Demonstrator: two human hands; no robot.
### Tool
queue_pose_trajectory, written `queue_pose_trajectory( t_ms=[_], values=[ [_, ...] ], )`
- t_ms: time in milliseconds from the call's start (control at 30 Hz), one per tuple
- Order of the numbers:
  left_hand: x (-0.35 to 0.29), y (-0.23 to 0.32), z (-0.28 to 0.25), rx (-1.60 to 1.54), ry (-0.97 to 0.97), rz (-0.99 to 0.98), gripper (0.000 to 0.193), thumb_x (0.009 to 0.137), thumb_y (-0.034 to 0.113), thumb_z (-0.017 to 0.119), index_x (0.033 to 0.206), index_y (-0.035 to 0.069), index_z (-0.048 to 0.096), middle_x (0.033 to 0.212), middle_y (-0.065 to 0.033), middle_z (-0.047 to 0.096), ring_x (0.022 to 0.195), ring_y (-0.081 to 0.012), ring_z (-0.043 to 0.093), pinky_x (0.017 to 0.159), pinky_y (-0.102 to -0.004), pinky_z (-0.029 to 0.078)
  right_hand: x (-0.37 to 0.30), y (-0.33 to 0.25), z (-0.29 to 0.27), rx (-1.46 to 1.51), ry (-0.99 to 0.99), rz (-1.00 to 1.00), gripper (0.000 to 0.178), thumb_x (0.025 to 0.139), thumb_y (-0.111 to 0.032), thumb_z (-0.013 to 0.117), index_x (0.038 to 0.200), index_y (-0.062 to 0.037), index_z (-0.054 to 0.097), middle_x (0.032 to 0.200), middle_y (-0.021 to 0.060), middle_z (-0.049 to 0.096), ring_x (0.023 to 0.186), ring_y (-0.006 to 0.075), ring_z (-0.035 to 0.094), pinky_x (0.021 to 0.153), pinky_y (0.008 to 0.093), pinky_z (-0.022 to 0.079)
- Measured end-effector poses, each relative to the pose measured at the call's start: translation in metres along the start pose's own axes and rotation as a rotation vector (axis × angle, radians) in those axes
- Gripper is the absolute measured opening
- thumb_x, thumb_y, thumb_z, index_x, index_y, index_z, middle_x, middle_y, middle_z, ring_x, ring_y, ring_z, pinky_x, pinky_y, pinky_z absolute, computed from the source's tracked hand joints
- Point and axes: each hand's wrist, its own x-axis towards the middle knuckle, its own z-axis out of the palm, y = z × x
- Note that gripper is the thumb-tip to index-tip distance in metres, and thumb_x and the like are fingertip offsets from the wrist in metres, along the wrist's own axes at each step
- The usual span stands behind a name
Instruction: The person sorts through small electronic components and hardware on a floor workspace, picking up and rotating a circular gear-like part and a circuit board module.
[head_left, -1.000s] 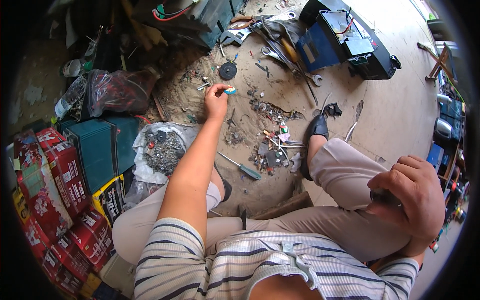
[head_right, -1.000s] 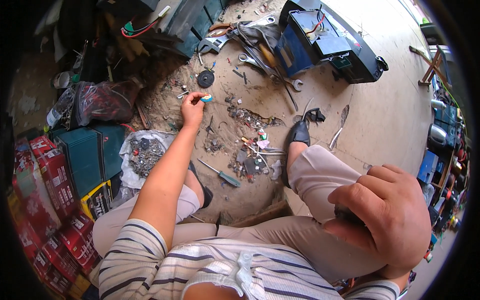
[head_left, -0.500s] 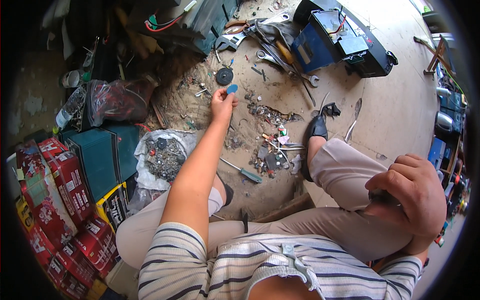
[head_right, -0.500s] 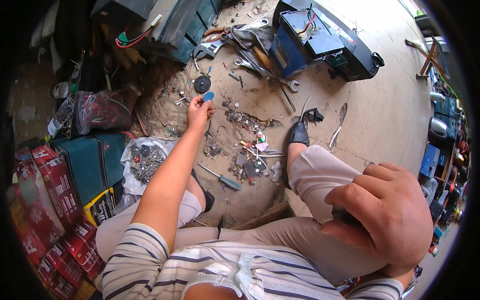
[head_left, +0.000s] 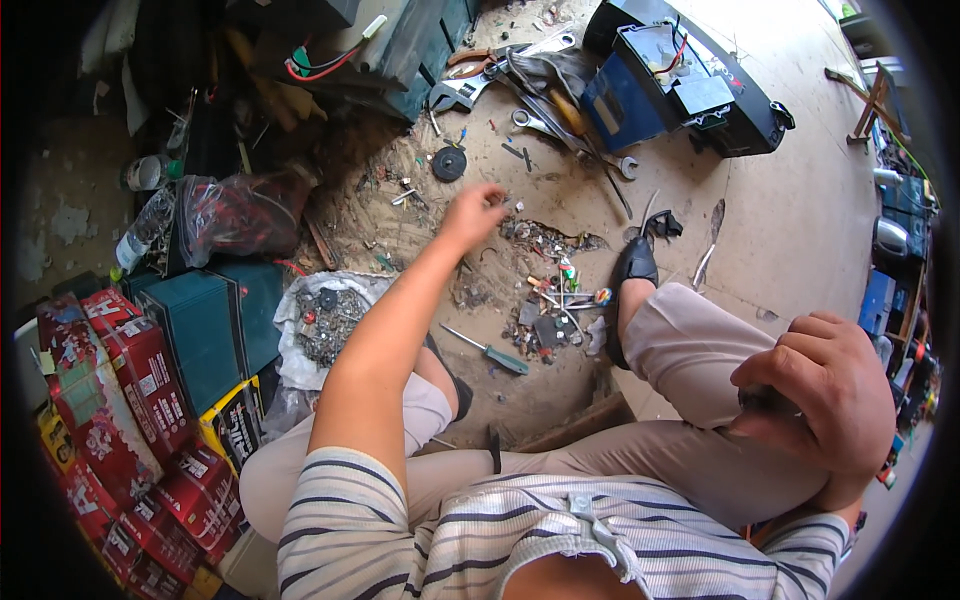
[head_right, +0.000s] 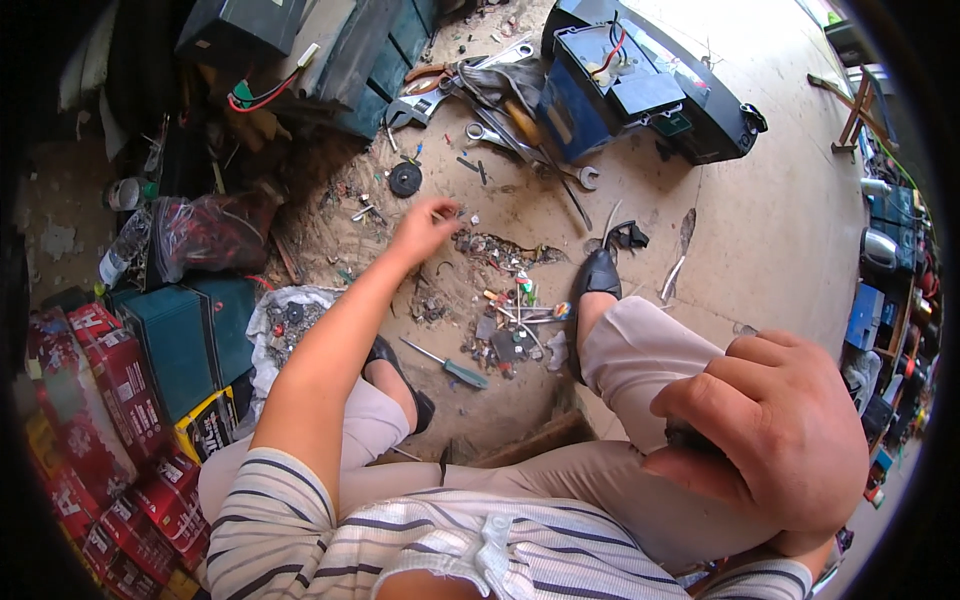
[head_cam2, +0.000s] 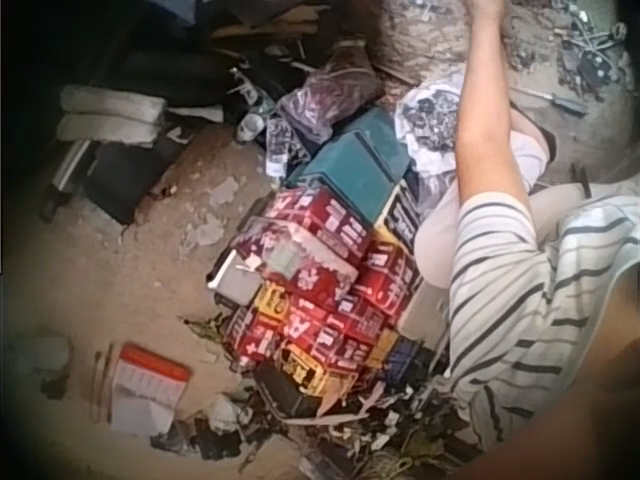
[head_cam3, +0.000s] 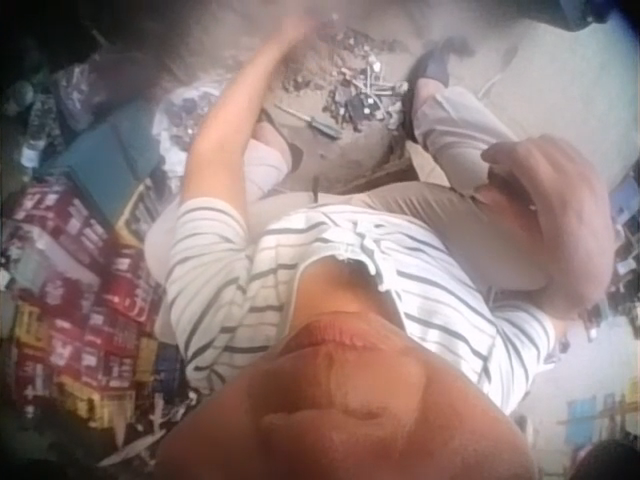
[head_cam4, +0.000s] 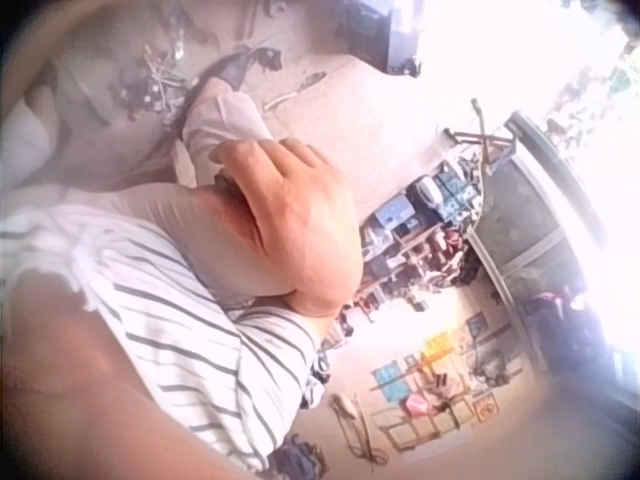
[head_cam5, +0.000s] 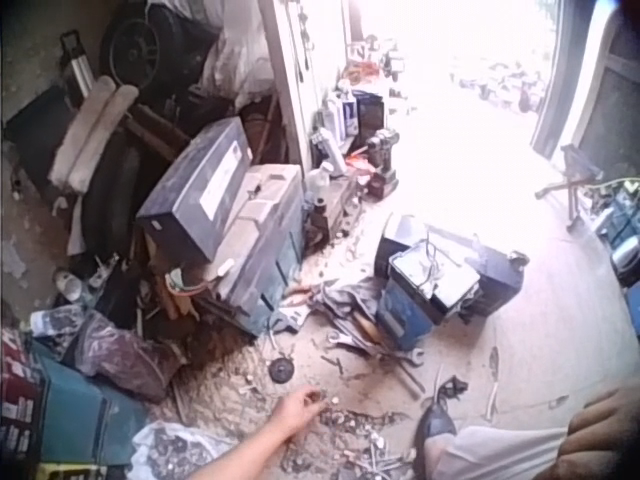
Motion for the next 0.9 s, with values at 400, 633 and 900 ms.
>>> queue_pose_trajectory(
  t_ms=[400,633,900],
  values=[
    [0.032,0.008,-0.030,0.527,0.366,-0.300,0.066,0.067,0.025,0.079,0.123,0.009,0.047,0.124,-0.0180,0.046,0.115,-0.0382,0.049,0.098,-0.0437,0.044,0.002,0.004,0.003,0.032,-0.003,0.012,0.032,0.071,-0.039,0.072,0.083,-0.0109,0.062,0.067,0.0051,0.059,0.064,0.0273,0.058,0.060,0.0373,0.044],
    [0.059,0.035,-0.015,-0.175,0.441,0.110,0.076,0.072,0.029,0.082,0.131,0.006,0.040,0.124,-0.0192,0.043,0.108,-0.0338,0.054,0.088,-0.0417,0.050,0.001,0.004,0.001,0.030,-0.028,0.020,0.032,0.072,-0.040,0.072,0.083,-0.0111,0.062,0.068,0.0053,0.059,0.064,0.0278,0.059,0.060,0.0373,0.043],
    [0.040,-0.031,-0.036,0.317,0.786,0.060,0.053,0.078,0.029,0.072,0.121,0.006,0.053,0.131,-0.0142,0.049,0.123,-0.0355,0.044,0.105,-0.0447,0.035,0.010,0.004,0.002,0.041,-0.043,0.007,0.033,0.073,-0.041,0.072,0.082,-0.0110,0.062,0.068,0.0049,0.060,0.064,0.0273,0.058,0.060,0.0370,0.043]
  ],
)
